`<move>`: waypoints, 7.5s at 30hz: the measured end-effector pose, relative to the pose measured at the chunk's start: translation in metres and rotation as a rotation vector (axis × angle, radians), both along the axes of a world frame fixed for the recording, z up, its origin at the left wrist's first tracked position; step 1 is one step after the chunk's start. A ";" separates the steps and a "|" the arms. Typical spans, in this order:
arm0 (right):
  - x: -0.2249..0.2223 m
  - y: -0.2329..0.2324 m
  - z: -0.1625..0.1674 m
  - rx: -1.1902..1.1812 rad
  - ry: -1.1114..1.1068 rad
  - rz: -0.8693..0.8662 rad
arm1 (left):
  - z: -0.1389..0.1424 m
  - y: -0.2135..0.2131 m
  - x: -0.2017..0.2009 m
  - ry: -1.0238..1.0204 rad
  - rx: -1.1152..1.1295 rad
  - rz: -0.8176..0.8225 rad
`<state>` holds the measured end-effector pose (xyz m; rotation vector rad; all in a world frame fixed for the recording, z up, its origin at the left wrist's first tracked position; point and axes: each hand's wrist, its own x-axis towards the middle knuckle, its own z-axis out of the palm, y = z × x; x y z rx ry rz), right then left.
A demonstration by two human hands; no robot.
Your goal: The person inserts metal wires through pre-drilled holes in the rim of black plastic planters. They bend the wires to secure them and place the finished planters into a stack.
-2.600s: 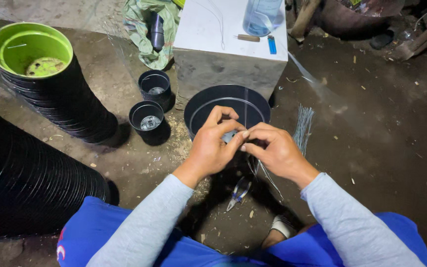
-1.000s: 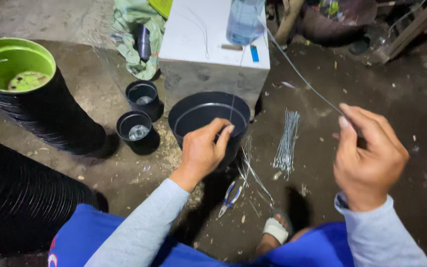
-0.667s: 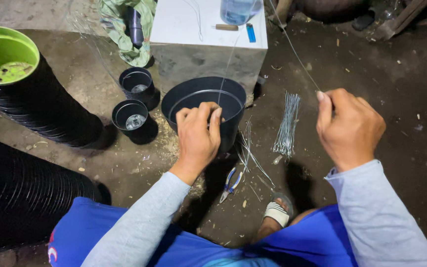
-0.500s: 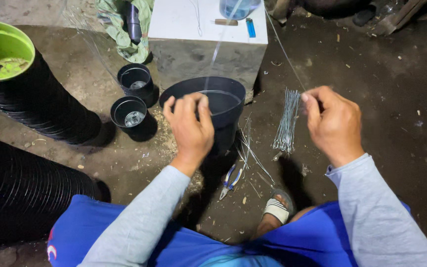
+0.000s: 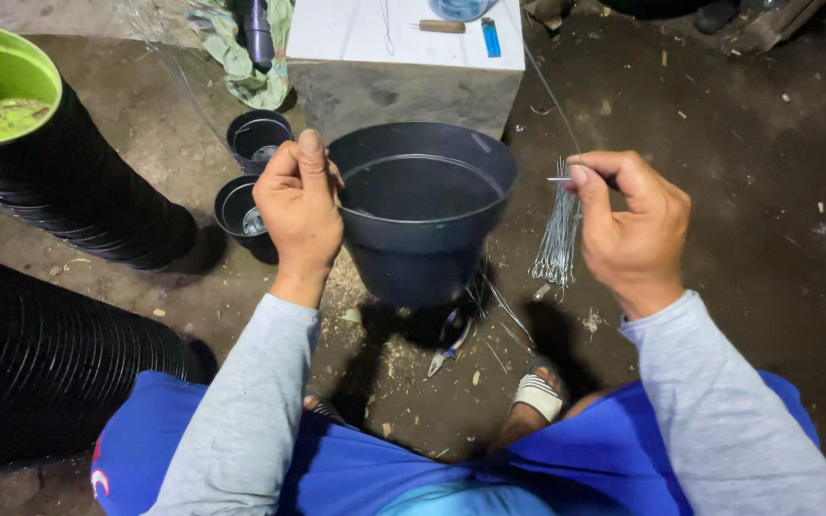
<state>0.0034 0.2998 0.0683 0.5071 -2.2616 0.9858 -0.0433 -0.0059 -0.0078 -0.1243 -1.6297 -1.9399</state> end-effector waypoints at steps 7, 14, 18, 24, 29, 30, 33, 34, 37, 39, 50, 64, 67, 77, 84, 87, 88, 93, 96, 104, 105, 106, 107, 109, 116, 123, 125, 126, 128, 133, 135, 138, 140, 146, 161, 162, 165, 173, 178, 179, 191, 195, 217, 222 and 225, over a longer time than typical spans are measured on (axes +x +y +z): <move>0.007 -0.024 -0.017 -0.360 -0.080 0.176 | -0.008 -0.002 0.001 0.015 0.150 -0.191; 0.007 -0.023 -0.019 -0.577 -0.184 0.256 | -0.016 0.015 0.001 -0.137 0.206 -0.223; 0.005 -0.026 -0.016 -0.518 -0.161 0.169 | 0.012 0.027 0.018 -0.070 -0.086 0.059; 0.005 -0.037 -0.013 -0.259 -0.081 0.033 | 0.062 0.051 0.077 0.222 -0.710 -0.180; 0.005 -0.047 -0.006 -0.317 -0.176 0.112 | 0.085 0.065 0.086 -0.034 -0.805 -0.370; 0.008 -0.046 -0.003 -0.261 -0.127 0.121 | 0.087 0.064 0.086 -0.129 -0.836 -0.345; 0.017 -0.040 0.012 -0.185 -0.090 0.163 | 0.088 0.058 0.081 -0.533 -0.863 -0.351; 0.024 -0.038 0.015 -0.218 -0.164 0.171 | 0.086 0.056 0.081 -0.692 -0.851 -0.374; 0.034 -0.043 0.018 -0.288 -0.340 0.233 | 0.076 0.053 0.077 -0.104 -0.522 -0.313; 0.035 -0.046 0.017 -0.295 -0.382 0.250 | 0.069 0.052 0.075 -0.128 -0.422 -0.384; 0.032 -0.048 0.009 -0.276 -0.356 0.248 | 0.059 0.054 0.074 -0.265 -0.320 -0.497; 0.033 -0.050 0.007 -0.217 -0.301 0.229 | 0.062 0.055 0.078 -0.283 -0.349 -0.466; 0.037 -0.054 0.010 -0.128 -0.217 0.203 | 0.067 0.056 0.083 -0.171 -0.525 -0.323; 0.041 -0.047 0.018 -0.092 -0.243 0.147 | 0.075 0.061 0.095 0.243 -0.847 -0.049; 0.032 -0.045 0.022 -0.073 -0.244 0.233 | 0.072 0.053 0.087 0.346 -0.948 -0.105; 0.028 -0.041 0.027 -0.085 -0.306 0.239 | 0.071 0.048 0.084 0.404 -0.962 -0.145; 0.025 -0.038 0.029 -0.014 -0.297 0.257 | 0.070 0.047 0.083 0.425 -0.966 -0.155; 0.020 -0.032 0.025 0.154 -0.272 0.302 | 0.069 0.042 0.081 0.450 -1.038 -0.180; 0.016 -0.033 0.016 0.186 -0.205 0.303 | 0.066 0.038 0.079 0.436 -1.034 -0.201; 0.007 -0.040 -0.007 0.210 -0.165 0.336 | 0.052 0.050 0.080 0.257 -0.959 -0.185; 0.007 -0.040 -0.009 0.225 -0.135 0.346 | 0.050 0.049 0.079 0.275 -0.961 -0.187; 0.007 -0.040 -0.010 0.239 -0.108 0.357 | 0.049 0.048 0.078 0.291 -0.963 -0.190; 0.006 -0.040 -0.012 0.253 -0.081 0.368 | 0.048 0.047 0.078 0.262 -0.951 -0.203; 0.007 -0.041 -0.015 0.262 -0.062 0.375 | 0.047 0.046 0.076 0.207 -0.930 -0.225; 0.010 -0.045 -0.025 0.247 -0.043 0.374 | 0.046 0.043 0.073 -0.152 -0.833 -0.300; 0.009 -0.045 -0.026 0.223 -0.160 0.362 | 0.042 0.053 0.077 -0.183 -0.669 -0.269; 0.009 -0.046 -0.023 0.221 -0.207 0.353 | 0.040 0.057 0.077 -0.169 -0.640 -0.225; 0.011 -0.047 -0.022 0.204 -0.223 0.353 | 0.039 0.058 0.078 -0.155 -0.643 -0.198; 0.013 -0.049 -0.017 0.170 -0.253 0.355 | 0.038 0.060 0.077 -0.136 -0.653 -0.154; 0.017 -0.052 -0.009 0.032 -0.364 0.311 | 0.037 0.063 0.077 -0.103 -0.677 -0.125; 0.017 -0.053 -0.009 0.001 -0.429 0.261 | 0.038 0.063 0.076 -0.123 -0.673 -0.153; 0.015 -0.053 -0.008 -0.047 -0.502 0.266 | 0.042 0.061 0.075 -0.104 -0.730 -0.167; 0.014 -0.052 -0.009 -0.088 -0.551 0.280 | 0.044 0.059 0.075 -0.112 -0.748 -0.209; 0.012 -0.046 -0.011 -0.070 -0.572 0.334 | 0.051 0.058 0.075 -0.119 -0.709 -0.298; 0.017 -0.043 -0.024 -0.026 -0.376 0.329 | 0.056 0.063 0.067 -0.178 -0.675 -0.252; 0.018 -0.042 -0.026 -0.036 -0.377 0.347 | 0.056 0.064 0.067 -0.202 -0.684 -0.233; 0.019 -0.040 -0.028 -0.063 -0.407 0.381 | 0.055 0.066 0.067 -0.277 -0.703 -0.194; 0.019 -0.051 -0.028 -0.107 -0.550 0.263 | 0.047 0.073 0.070 -0.182 -0.653 -0.135; 0.024 -0.073 -0.030 -0.079 -0.553 -0.007 | 0.038 0.076 0.074 -0.169 -0.620 -0.197; 0.023 -0.076 -0.030 -0.067 -0.567 -0.066 | 0.037 0.076 0.073 -0.146 -0.630 -0.193; 0.014 -0.053 -0.034 -0.042 -0.522 0.429 | 0.047 0.053 0.073 -0.123 -0.623 -0.247; 0.007 -0.053 -0.041 0.036 -0.423 0.455 | 0.044 0.050 0.073 -0.091 -0.611 -0.267; 0.048 -0.064 0.006 0.212 -0.328 0.695 | 0.138 -0.073 0.096 0.128 -0.053 -0.377; 0.053 -0.069 -0.013 0.129 -0.445 0.762 | 0.142 -0.079 0.113 0.206 -0.165 -0.309; 0.061 -0.076 -0.024 0.146 -0.458 0.768 | 0.147 -0.074 0.120 0.180 -0.213 -0.284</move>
